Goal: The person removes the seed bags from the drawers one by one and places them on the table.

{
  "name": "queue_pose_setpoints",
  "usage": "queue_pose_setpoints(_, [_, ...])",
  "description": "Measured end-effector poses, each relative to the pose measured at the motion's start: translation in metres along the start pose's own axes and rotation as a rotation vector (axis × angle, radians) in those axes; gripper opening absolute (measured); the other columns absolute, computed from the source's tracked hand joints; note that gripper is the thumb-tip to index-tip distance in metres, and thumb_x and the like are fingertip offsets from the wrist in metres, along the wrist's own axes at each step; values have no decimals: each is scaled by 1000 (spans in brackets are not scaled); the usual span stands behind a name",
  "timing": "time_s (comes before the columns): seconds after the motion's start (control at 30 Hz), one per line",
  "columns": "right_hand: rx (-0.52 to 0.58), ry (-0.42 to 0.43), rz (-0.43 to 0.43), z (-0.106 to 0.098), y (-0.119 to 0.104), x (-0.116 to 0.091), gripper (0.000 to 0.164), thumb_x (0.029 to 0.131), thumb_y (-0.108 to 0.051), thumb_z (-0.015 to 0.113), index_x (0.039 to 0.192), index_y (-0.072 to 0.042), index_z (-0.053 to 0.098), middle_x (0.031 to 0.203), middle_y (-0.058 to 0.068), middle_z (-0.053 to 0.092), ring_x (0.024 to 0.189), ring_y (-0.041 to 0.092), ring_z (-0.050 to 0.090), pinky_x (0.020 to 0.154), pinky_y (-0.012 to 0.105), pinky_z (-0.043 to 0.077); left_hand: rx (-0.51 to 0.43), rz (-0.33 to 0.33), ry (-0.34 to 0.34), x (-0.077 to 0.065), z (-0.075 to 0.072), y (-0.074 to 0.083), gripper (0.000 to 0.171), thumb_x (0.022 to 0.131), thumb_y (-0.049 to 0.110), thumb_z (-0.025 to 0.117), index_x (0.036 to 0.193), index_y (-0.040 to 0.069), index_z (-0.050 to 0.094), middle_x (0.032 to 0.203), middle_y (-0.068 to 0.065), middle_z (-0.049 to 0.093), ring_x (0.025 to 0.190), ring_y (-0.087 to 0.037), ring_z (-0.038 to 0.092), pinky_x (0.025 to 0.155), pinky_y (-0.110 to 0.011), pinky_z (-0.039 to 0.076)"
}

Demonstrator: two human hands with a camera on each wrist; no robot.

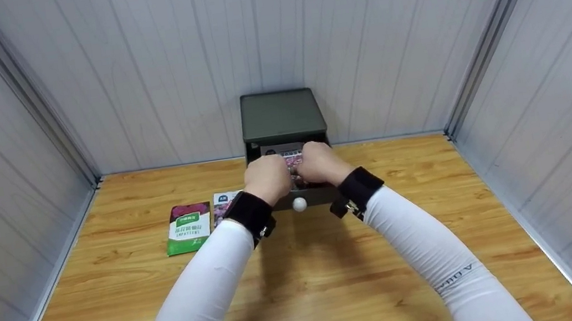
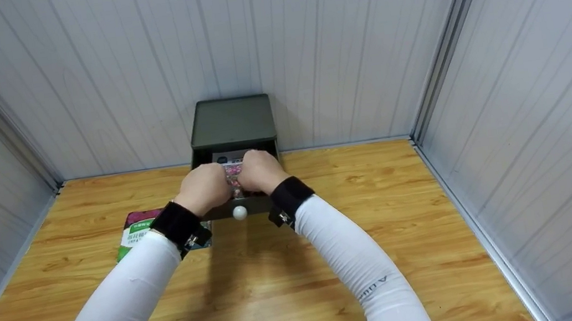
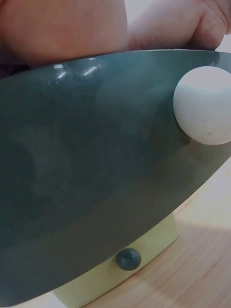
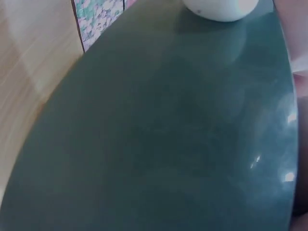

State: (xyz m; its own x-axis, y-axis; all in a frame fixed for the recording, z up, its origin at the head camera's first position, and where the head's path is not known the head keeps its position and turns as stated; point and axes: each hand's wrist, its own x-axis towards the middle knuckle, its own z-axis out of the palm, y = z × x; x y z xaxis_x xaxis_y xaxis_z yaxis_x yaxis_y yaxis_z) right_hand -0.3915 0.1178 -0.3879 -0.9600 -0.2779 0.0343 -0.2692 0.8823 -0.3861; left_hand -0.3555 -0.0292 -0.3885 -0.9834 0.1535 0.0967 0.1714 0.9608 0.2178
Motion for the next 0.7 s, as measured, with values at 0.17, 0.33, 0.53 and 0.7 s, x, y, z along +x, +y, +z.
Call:
queue_pose_setpoints(0.17, [182, 23, 49, -1, 3, 2, 22, 96, -16, 74, 81, -8, 60, 93, 12, 65, 80, 26, 58, 74, 36, 53, -43, -13, 11, 2, 1, -2, 12, 98, 15, 73, 92, 7, 80, 108, -15, 82, 98, -36, 78, 79, -54, 67])
queue_pose_setpoints(0.33, [304, 36, 99, -2, 3, 2, 12, 94, -6, 68, 86, -6, 59, 101, 13, 61, 86, 27, 56, 75, 33, 50, -101, -39, 47, 3, 0, -5, 12, 100, 13, 73, 93, 6, 81, 108, -15, 82, 98, -35, 78, 78, -54, 67])
queue_pose_setpoints(0.53, [234, 32, 71, -6, 6, 2, 24, 90, 1, 59, 74, -13, 47, 90, 10, 53, 79, 26, 48, 70, 34, 44, -157, -29, 107, 4, -3, -7, 14, 99, 2, 68, 89, 5, 77, 103, -17, 81, 96, -35, 79, 80, -53, 67])
queue_pose_setpoints(0.7, [249, 17, 76, -11, 9, 3, 46, 89, 4, 61, 59, -18, 34, 65, -4, 28, 59, 17, 30, 58, 30, 28, -241, -42, 116, 5, -7, -11, 24, 96, -1, 71, 76, 10, 62, 93, -12, 76, 84, -29, 72, 74, -48, 64])
